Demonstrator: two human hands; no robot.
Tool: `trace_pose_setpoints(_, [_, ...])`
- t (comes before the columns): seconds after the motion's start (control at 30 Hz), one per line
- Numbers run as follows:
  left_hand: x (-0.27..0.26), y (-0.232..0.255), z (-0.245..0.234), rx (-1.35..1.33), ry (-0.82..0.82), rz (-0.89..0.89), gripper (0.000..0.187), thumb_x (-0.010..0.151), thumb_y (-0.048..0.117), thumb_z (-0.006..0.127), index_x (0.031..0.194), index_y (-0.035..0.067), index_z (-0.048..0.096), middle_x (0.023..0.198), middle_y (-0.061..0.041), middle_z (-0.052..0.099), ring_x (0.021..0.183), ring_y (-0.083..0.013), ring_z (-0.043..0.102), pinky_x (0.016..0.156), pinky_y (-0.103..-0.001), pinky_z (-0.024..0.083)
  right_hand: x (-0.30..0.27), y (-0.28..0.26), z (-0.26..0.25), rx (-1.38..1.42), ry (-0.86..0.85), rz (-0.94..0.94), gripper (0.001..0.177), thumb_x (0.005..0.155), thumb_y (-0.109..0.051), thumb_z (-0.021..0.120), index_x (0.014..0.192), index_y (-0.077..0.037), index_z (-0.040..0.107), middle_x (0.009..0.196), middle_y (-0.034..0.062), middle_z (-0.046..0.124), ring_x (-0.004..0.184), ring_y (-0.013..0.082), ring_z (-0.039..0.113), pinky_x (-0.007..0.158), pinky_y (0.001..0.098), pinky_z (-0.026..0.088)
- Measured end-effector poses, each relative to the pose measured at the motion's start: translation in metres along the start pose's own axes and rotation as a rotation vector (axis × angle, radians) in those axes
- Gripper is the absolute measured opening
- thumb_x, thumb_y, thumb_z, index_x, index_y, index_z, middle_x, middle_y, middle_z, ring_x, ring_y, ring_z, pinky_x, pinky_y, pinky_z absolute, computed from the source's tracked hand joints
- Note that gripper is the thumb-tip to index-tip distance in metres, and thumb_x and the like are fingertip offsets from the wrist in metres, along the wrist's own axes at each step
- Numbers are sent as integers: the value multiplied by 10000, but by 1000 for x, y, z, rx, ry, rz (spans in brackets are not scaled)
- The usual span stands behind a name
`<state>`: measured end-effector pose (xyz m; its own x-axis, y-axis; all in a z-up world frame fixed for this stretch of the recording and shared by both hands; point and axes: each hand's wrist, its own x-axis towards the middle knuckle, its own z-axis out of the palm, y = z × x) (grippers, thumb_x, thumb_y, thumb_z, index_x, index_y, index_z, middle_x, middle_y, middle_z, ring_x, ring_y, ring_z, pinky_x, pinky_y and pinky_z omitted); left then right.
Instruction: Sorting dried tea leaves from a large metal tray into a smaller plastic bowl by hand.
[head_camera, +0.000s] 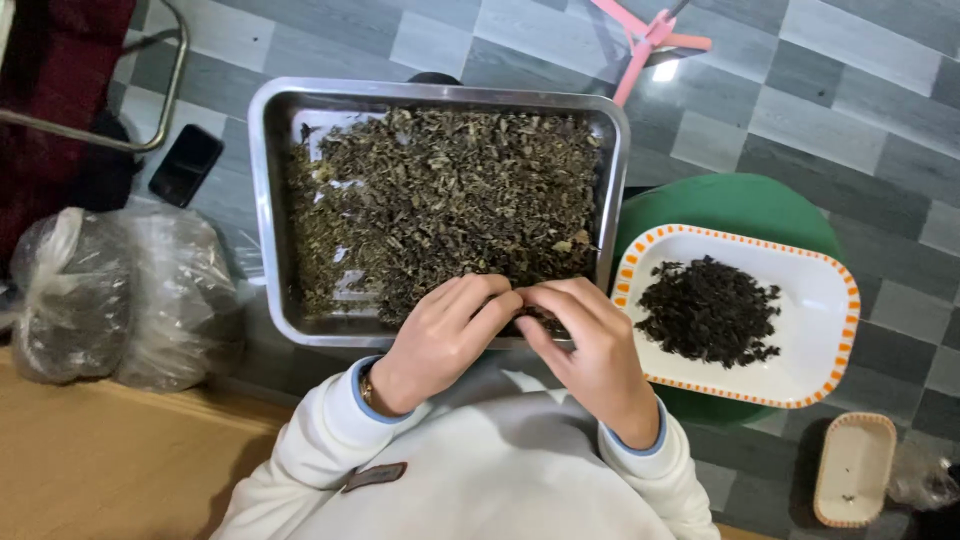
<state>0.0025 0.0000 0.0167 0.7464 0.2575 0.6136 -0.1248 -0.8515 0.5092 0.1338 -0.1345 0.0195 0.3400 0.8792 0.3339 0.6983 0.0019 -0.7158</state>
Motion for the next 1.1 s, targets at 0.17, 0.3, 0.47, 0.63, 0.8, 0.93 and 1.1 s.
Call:
trace_pose_setpoints(0.17, [1, 1, 3, 54, -57, 15, 44, 1015, -11, 630, 1054, 6, 643, 925, -122, 605, 752, -264, 639, 665, -337, 568, 1, -7, 0, -130, 73, -63, 103, 900, 3, 748, 997, -30, 741, 903, 96, 715, 773, 280, 700, 725, 372, 605])
trace_pose_setpoints(0.3, [-13, -9, 14, 32, -21, 6, 143, 947, 80, 748, 1024, 41, 635, 867, -81, 578, 703, -241, 615, 606, -312, 524, -10, 9, -4, -152, 72, -51, 126, 926, 41, 689, 987, -47, 756, 881, 88, 727, 747, 300, 700, 677, 401, 598])
trace_pose_setpoints(0.47, [-25, -14, 16, -9, -92, -86, 130, 944, 135, 755, 975, 60, 653, 777, -65, 593, 662, -236, 632, 552, -304, 518, -47, 39, -49, -346, 116, 43, 120, 942, 16, 727, 1013, -77, 754, 901, 83, 720, 762, 306, 678, 715, 419, 562])
trace_pose_setpoints(0.63, [-24, -15, 1, 26, -259, -259, 194, 856, 122, 811, 882, 17, 650, 829, -68, 681, 635, -165, 627, 577, -258, 536, -57, 18, -109, -574, 90, 322, 184, 864, 94, 826, 1031, 64, 758, 954, 150, 734, 747, 219, 627, 686, 319, 490])
trace_pose_setpoints(0.8, [-26, -17, -2, 271, -332, -277, 333, 839, 233, 831, 964, 61, 574, 832, -48, 563, 666, -181, 560, 588, -305, 478, -55, 17, -118, -789, -6, 250, 187, 890, 86, 833, 1064, 43, 779, 1043, 146, 752, 890, 255, 654, 821, 349, 515])
trace_pose_setpoints(0.93, [-33, -22, 2, 349, -316, -274, 293, 845, 154, 783, 1067, 48, 623, 914, -51, 587, 748, -182, 582, 631, -291, 488, -38, 15, -75, -648, -7, 242, 176, 888, 42, 798, 1060, 25, 768, 1062, 143, 727, 911, 275, 649, 830, 378, 515])
trace_pose_setpoints(1.1, [-33, -27, -2, 601, -346, -158, 177, 991, 258, 696, 1112, 135, 658, 841, -10, 538, 785, -173, 634, 663, -262, 529, -30, 43, -13, -527, -123, -3, 220, 897, -189, 818, 1072, -90, 729, 929, 85, 673, 865, 275, 684, 756, 390, 576])
